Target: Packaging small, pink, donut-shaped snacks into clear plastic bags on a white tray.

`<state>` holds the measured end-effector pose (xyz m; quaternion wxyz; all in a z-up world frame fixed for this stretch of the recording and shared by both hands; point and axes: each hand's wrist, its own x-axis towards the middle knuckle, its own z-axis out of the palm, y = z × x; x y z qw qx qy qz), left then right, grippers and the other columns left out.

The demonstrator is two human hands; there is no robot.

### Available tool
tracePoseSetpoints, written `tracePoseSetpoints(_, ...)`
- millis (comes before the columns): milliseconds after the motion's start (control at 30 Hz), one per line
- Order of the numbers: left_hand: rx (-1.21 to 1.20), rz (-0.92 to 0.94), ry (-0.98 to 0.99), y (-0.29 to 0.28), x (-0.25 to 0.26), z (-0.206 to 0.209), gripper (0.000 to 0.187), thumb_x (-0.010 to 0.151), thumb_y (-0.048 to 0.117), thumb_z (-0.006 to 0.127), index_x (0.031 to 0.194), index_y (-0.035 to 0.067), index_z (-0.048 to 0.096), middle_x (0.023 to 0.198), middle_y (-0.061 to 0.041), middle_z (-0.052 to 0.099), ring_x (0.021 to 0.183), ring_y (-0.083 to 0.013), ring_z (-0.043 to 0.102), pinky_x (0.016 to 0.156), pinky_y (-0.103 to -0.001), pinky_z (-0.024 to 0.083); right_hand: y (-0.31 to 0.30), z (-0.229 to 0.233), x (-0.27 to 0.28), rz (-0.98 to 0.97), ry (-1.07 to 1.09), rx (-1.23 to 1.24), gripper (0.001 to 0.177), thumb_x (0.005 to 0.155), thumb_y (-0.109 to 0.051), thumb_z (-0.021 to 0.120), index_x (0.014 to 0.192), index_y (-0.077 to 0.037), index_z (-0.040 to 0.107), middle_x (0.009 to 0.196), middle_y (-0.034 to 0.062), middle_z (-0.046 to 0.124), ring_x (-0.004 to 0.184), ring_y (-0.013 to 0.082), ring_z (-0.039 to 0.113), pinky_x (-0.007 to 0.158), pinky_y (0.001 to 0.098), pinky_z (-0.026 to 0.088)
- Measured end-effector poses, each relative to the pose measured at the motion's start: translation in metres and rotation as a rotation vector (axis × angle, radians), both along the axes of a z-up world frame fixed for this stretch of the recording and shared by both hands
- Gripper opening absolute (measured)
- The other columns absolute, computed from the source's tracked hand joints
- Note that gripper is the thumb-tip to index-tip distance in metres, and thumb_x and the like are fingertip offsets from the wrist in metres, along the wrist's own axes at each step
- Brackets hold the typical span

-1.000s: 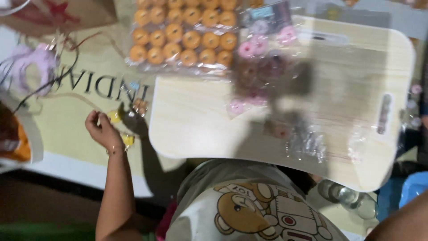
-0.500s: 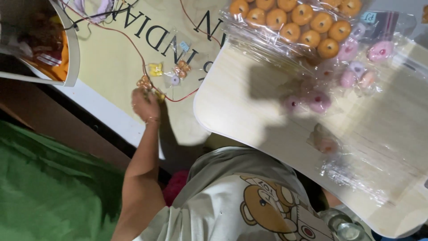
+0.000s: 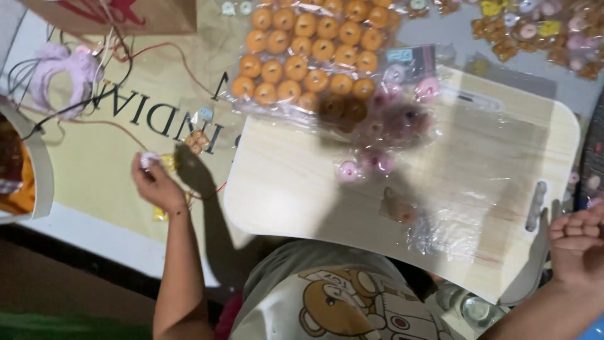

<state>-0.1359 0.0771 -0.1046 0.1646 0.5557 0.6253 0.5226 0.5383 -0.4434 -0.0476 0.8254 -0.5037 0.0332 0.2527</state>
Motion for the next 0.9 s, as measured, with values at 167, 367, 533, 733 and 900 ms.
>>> tracePoseSetpoints(167, 0.263, -0.277, 0.163, -0.080, 0.089, 0.123, 0.032, 0.107, -0.003, 0.052, 0.137, -0.015, 0.055, 0.126, -0.029, 0.064, 0.100, -0.0321, 0.064, 0.079, -0.037, 0.054, 0.086, 0.100, -0.092, -0.059, -0.024, -0.072, 0.022, 0.101, -0.042, 0.074, 0.111, -0.023, 0.071, 0.098, -0.0134, 0.072, 0.091, 0.0007, 0.067, 0.089, 0.0220, 0.052)
tracePoseSetpoints(367, 0.070, -1.114, 0.884, -0.129, 0.162, 0.121, 0.064, 0.096, 0.055, 0.054, 0.150, 0.021, 0.050, 0.164, -0.009, 0.036, 0.151, -0.0295, 0.032, 0.121, -0.056, 0.017, 0.102, 0.051, -0.097, 0.004, -0.965, -0.672, 0.026, 0.115, 0.001, 0.050, 0.141, 0.003, 0.050, 0.134, 0.0162, 0.054, 0.121, 0.0225, 0.052, 0.109, 0.0346, 0.042)
tracePoseSetpoints(533, 0.016, -1.338, 0.878, -0.119, 0.160, 0.126, 0.077, 0.088, 0.052, 0.065, 0.153, 0.017, 0.044, 0.167, -0.009, 0.024, 0.152, -0.0308, 0.023, 0.120, -0.061, 0.009, 0.131, 0.069, -0.133, 0.106, -1.434, -1.301, 0.046, 0.106, -0.010, 0.066, 0.145, 0.012, 0.061, 0.145, 0.0393, 0.051, 0.123, 0.0555, 0.054, 0.099, 0.0570, 0.044)
tracePoseSetpoints(733, 0.518, -1.142, 1.023, -0.109, 0.158, 0.098, 0.058, 0.098, 0.046, 0.050, 0.150, 0.020, 0.049, 0.155, -0.011, 0.044, 0.140, -0.0332, 0.042, 0.109, -0.059, 0.036, 0.138, 0.071, -0.140, 0.111, -1.224, -1.355, 0.047, 0.104, -0.012, 0.066, 0.145, 0.010, 0.061, 0.153, 0.0343, 0.046, 0.133, 0.0512, 0.048, 0.105, 0.0553, 0.040)
tracePoseSetpoints(900, 0.693, -1.189, 1.122, -0.085, 0.157, 0.083, 0.057, 0.097, 0.035, 0.058, 0.151, 0.025, 0.042, 0.151, -0.007, 0.044, 0.135, -0.0321, 0.047, 0.107, -0.057, 0.042, 0.144, 0.070, -0.132, 0.099, -1.185, -1.361, 0.047, 0.103, -0.010, 0.067, 0.144, 0.010, 0.060, 0.153, 0.0325, 0.045, 0.133, 0.0498, 0.047, 0.102, 0.0538, 0.042)
